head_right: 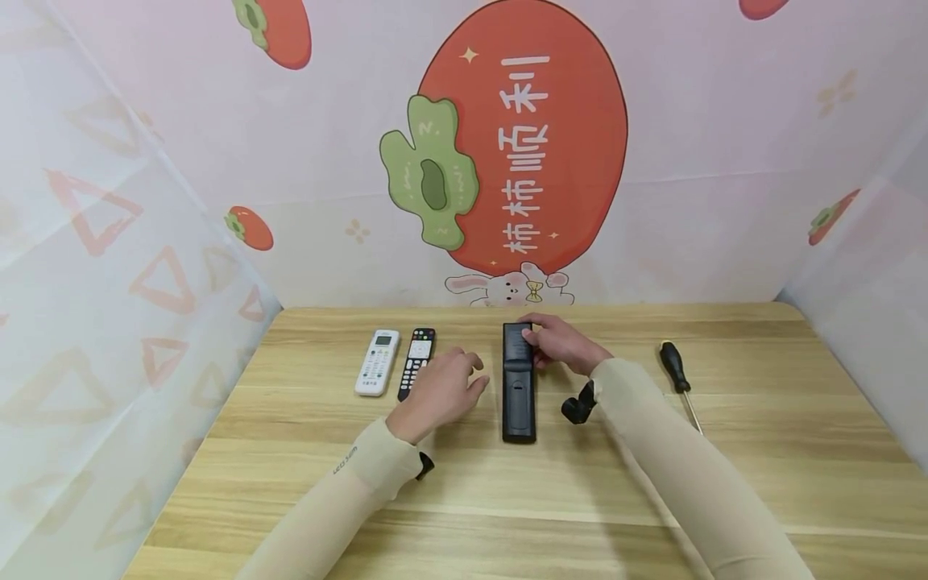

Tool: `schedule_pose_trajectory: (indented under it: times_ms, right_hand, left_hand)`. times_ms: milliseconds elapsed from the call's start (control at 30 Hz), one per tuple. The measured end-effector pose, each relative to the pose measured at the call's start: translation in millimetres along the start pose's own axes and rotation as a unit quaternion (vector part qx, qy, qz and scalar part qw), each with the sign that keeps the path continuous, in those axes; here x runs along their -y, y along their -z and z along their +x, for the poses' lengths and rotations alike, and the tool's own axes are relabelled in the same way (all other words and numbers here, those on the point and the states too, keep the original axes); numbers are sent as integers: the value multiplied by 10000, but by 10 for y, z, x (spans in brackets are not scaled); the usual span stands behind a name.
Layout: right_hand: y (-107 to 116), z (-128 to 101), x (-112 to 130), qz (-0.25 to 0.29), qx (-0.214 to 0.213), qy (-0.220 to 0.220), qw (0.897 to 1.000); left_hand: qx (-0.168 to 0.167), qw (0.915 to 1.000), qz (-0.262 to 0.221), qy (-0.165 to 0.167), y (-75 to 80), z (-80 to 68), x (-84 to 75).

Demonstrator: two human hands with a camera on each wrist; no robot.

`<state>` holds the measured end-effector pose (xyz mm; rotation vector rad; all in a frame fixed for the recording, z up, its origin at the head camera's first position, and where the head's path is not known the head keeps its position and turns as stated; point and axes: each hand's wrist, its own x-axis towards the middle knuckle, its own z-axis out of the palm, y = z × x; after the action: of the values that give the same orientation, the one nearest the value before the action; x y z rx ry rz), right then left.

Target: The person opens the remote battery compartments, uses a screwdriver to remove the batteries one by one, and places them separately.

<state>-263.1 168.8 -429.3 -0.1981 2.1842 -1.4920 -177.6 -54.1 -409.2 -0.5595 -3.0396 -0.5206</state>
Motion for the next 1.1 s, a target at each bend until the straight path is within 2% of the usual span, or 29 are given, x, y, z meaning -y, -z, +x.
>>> schedule_pose_trajectory:
  times_ms: [200, 367, 633, 1100]
  right_hand:
    - [-11, 28, -34, -107, 2, -21, 9999]
    - [-43, 57, -32, -603, -170, 39, 9980]
    - [-103, 128, -47, -1514, -379, -30, 9877]
    - [-169, 152, -17, -2259, -531, -3, 9727]
  left_hand:
    - [114, 9999, -57, 17, -1, -4, -11]
    - [151, 9999, -25, 27, -5, 6, -19]
    - [146, 9999, 55, -4, 10, 0, -30]
    - [81, 9999, 145, -39, 15, -13, -28]
